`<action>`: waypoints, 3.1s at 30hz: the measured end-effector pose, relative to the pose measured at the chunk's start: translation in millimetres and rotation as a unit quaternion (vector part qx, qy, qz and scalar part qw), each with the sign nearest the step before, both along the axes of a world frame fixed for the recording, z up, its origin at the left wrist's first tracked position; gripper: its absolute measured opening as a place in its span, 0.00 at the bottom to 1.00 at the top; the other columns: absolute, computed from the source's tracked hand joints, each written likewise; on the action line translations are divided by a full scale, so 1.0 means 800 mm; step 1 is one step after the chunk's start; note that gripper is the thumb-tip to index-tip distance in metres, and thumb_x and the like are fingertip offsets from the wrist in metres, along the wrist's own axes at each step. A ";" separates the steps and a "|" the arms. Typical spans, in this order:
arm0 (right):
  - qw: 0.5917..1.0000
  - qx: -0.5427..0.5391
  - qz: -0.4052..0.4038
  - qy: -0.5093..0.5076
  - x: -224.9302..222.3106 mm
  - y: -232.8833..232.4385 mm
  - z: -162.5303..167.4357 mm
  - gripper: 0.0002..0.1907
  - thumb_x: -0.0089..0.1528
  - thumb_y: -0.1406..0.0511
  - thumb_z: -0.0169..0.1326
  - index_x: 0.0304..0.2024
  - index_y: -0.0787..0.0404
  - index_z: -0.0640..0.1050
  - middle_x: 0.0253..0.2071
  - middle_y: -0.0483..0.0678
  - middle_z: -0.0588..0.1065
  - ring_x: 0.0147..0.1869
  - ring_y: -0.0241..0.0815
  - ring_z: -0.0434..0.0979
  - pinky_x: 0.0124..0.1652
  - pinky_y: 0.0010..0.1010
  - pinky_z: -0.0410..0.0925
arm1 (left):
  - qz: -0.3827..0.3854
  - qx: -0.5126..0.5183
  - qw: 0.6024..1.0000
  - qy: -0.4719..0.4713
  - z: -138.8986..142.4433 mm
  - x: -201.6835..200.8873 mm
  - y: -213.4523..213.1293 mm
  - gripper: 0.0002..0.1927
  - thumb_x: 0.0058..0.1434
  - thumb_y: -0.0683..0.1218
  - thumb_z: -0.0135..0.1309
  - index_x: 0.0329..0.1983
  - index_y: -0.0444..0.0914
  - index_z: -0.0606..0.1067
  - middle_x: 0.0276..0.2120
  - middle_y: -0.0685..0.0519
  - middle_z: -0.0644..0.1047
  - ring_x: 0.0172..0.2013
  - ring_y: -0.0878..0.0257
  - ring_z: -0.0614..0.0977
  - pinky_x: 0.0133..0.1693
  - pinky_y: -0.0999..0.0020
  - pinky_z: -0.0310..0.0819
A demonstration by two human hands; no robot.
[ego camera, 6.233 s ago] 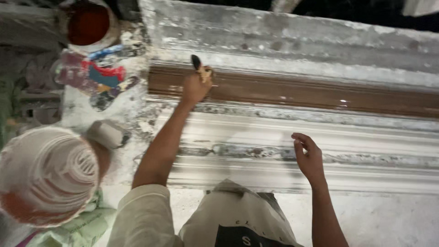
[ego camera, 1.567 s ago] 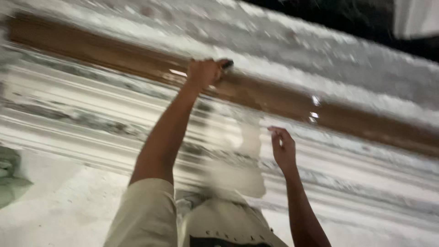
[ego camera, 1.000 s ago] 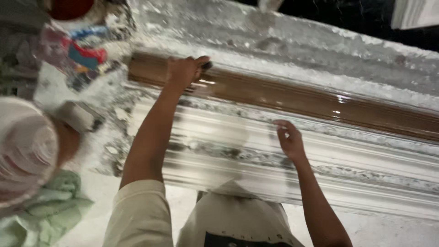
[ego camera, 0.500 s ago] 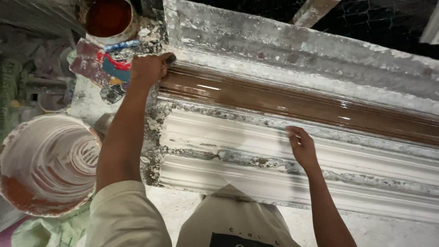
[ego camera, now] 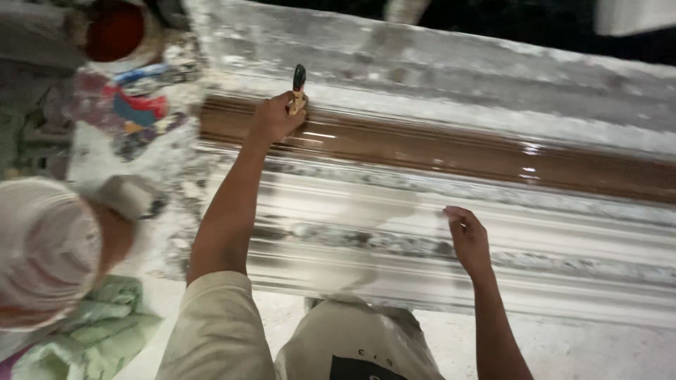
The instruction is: The person washes their hands with soap at a tap, dries them with a cloth, then uses a brush to apply brown stain along a long plaster cornice molding, and finally rinses a pink bowl under the tap.
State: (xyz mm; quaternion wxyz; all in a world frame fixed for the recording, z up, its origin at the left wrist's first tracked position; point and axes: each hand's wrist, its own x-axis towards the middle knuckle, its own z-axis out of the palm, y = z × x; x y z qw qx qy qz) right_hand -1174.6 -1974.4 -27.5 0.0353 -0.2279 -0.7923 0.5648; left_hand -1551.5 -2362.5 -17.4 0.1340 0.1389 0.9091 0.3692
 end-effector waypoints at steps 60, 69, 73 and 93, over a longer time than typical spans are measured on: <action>0.959 -0.042 -0.282 0.001 0.826 1.717 -0.083 0.13 0.74 0.68 0.51 0.59 0.64 0.78 0.40 0.47 0.73 0.39 0.30 0.66 0.39 0.23 0.64 | -0.180 0.153 0.965 0.111 -0.103 0.789 2.206 0.19 0.63 0.54 0.59 0.55 0.43 0.77 0.33 0.42 0.82 0.38 0.40 0.83 0.39 0.46 0.78; 0.948 -0.060 -0.313 -0.006 0.879 1.707 -0.092 0.12 0.70 0.69 0.48 0.55 0.65 0.76 0.51 0.47 0.80 0.52 0.34 0.76 0.52 0.25 0.69 | -0.169 0.298 0.937 0.064 -0.086 0.909 2.452 0.23 0.64 0.54 0.56 0.60 0.44 0.73 0.39 0.44 0.84 0.38 0.43 0.86 0.37 0.51 0.80; 0.933 -0.080 -0.350 0.037 0.886 1.689 -0.089 0.13 0.71 0.69 0.48 0.56 0.66 0.75 0.51 0.49 0.79 0.54 0.35 0.75 0.53 0.26 0.66 | -0.179 0.253 0.951 0.003 -0.072 0.936 2.435 0.18 0.68 0.56 0.56 0.55 0.43 0.77 0.36 0.41 0.83 0.43 0.42 0.84 0.39 0.53 0.81; 0.998 0.011 -0.053 0.023 0.638 1.461 -0.069 0.12 0.72 0.69 0.47 0.56 0.66 0.74 0.51 0.52 0.79 0.58 0.41 0.78 0.53 0.32 0.71 | 0.109 0.153 0.980 0.062 -0.086 0.737 1.654 0.25 0.55 0.61 0.64 0.55 0.52 0.78 0.55 0.49 0.76 0.46 0.47 0.82 0.44 0.54 0.77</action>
